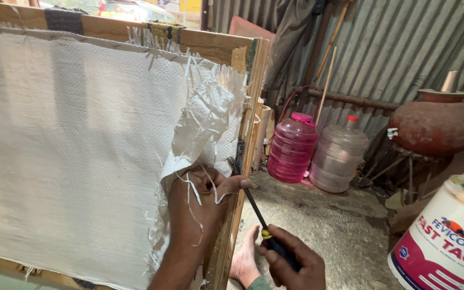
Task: The person uses a screwdriver to pry and peel a white woven fabric off a wooden frame. They work along the edge, lifting the fabric and scraping away adhesive residue from the frame.
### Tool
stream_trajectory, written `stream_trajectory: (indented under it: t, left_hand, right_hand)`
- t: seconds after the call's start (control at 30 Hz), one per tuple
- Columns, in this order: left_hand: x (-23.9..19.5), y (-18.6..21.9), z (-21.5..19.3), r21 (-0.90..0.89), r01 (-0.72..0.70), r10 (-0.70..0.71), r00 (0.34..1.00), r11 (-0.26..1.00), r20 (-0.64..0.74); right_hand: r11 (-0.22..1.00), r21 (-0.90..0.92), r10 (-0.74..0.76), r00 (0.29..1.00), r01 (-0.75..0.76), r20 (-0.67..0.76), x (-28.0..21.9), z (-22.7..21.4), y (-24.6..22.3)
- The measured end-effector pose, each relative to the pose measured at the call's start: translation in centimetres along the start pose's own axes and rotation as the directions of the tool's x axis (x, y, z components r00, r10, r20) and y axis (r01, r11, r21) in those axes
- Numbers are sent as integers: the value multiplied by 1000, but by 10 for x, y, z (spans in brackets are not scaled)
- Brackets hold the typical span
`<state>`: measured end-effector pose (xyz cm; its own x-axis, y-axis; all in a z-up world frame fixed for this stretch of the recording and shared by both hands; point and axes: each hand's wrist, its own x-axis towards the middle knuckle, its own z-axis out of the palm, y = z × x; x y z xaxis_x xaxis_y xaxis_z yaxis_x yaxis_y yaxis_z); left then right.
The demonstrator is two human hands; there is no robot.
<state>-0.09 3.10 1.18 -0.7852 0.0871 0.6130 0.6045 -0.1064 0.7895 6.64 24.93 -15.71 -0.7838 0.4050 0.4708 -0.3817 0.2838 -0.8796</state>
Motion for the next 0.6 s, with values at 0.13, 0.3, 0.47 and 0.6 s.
stream_trajectory:
  t: [0.13,0.3,0.47,0.6]
  left_hand:
    - [-8,3,5,96,114,-100,985,989,-140]
    - [-5,4,2,75,69,-61,994,995,-96]
    - [-1,-7,-3,85,44,-43,999,995,-14]
    - [1,-2,-2,142,65,-63,998,988,-13]
  right_hand:
    - [962,270,-7,988,-35,151,25,22,-3]
    - [985,156,62,997,-68,40,10,17,-13]
    - [967,38,254,966,-253,-51,-20,-19,-20]
    - [999,7,43,999,-43,7,-27,-24,-31]
